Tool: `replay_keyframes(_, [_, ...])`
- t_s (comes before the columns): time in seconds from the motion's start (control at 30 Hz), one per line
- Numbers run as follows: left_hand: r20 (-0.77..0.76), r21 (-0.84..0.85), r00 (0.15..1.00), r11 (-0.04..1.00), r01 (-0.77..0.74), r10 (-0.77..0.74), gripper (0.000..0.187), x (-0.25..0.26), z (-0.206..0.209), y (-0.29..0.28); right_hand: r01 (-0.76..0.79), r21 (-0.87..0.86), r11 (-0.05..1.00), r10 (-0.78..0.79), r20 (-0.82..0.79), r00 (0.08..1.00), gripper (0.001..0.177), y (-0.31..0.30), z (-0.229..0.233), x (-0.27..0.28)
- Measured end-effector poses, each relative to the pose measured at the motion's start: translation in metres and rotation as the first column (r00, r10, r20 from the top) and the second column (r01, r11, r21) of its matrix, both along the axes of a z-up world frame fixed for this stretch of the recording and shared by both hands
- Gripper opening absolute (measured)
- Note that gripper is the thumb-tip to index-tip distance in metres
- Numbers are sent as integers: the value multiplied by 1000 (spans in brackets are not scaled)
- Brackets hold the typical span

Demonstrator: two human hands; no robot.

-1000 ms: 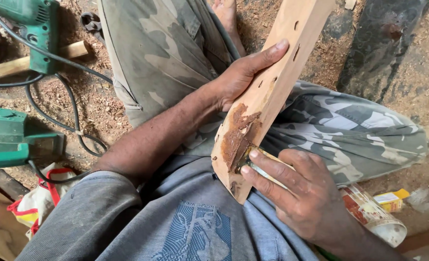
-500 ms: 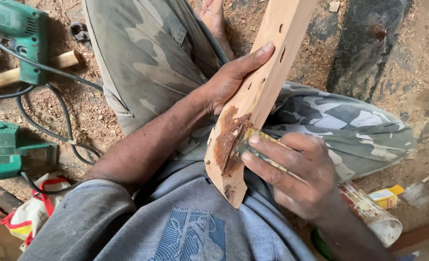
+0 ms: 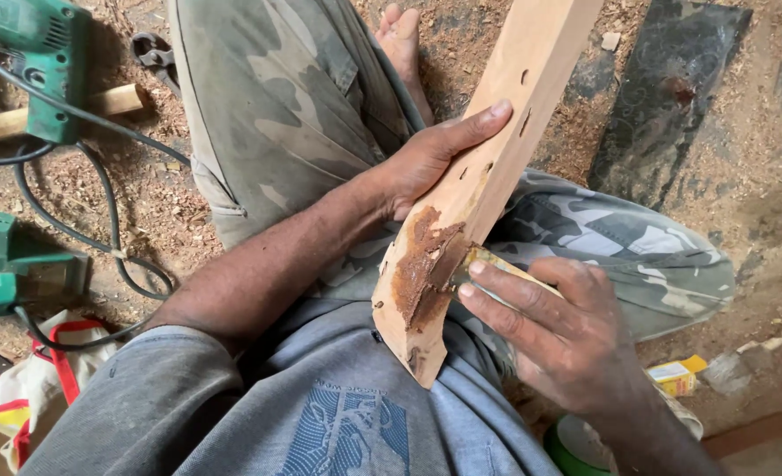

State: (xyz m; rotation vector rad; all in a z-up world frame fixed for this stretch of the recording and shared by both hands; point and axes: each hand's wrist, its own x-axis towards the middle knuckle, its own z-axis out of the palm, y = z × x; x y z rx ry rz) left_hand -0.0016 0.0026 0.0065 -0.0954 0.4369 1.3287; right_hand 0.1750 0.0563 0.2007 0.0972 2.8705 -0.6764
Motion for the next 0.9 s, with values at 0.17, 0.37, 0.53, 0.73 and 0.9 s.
replay_keyframes(0.17, [-35,-2,999,1000,-5,5,67,0,-3,6,142,1,990,-139,-202,970,41,0,-10,-5])
replay_keyframes(0.37, [-30,2,999,1000,-14,14,65,-2,-1,5,86,8,996,-83,-174,981,55,9,-16,-18])
replay_keyframes(0.53, [9,-23,1000,1000,-4,4,63,3,-11,3,60,83,995,-56,-45,997,56,10,0,-14])
replay_keyframes(0.73, [41,-63,999,998,26,-24,68,-2,-7,5,135,5,991,-131,-193,972,48,-10,0,-5])
replay_keyframes(0.9, [-19,-39,1000,999,17,-18,70,-5,-4,2,25,-63,998,-34,-140,990,57,-20,-2,-3])
